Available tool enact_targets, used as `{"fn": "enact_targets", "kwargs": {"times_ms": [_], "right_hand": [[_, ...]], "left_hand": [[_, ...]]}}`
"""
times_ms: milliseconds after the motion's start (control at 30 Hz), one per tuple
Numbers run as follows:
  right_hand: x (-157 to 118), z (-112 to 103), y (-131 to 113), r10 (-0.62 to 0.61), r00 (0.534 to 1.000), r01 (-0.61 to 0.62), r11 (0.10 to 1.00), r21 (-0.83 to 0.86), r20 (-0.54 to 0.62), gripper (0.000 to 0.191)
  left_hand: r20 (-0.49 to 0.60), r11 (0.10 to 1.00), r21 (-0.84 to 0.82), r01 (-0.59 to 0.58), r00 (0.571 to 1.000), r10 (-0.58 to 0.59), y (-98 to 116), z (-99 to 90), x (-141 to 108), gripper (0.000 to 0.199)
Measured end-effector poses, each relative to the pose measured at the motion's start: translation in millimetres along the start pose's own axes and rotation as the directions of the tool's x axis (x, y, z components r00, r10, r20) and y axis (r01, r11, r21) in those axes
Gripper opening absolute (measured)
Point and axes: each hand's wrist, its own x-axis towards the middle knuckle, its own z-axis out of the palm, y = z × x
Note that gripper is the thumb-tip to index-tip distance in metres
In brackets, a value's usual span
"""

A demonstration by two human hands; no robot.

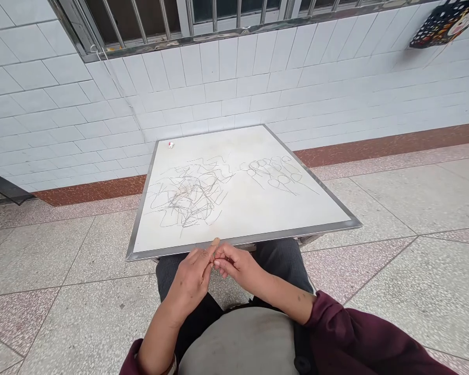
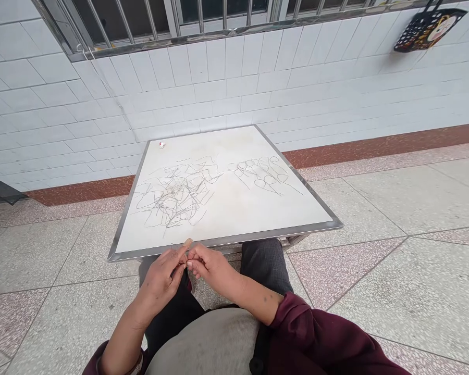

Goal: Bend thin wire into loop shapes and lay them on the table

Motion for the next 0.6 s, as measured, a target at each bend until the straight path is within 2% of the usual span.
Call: {"fn": "enact_targets", "kwargs": {"times_ms": [167,333,433,600], "right_hand": [[-1.4,0.9,2.5,-0.021,1.000,0.021,0.999,-0.037,0.002,0.005],[-1.1,-2.6,-0.7,-0.076,0.993,0.082,0.995,-0.058,0.092,0.008],[-1.2,-4.6,-4.9,-0.166,0.979,0.184,0.970,-0.161,0.119,0.008],[-1.3,-2.3,-3.6,-0.285,0.957,0.286,0.878,-0.385,0.062,0.013]], "left_hand": [[0.035,0.999,0.023,-0.041,0.999,0.040,-2.9,-0.2,-0.8,0.056],[-0.006,0.999,0.025,-0.043,0.999,0.043,-6.2,-0.6,-2.7,0.052],[-0.049,1.000,0.024,0.019,0.999,-0.017,-4.4,-2.9,-1.5,0.051],[-0.069,0.995,0.074,0.061,0.996,-0.056,-1.6,-4.6,0.7,0.047]]}}
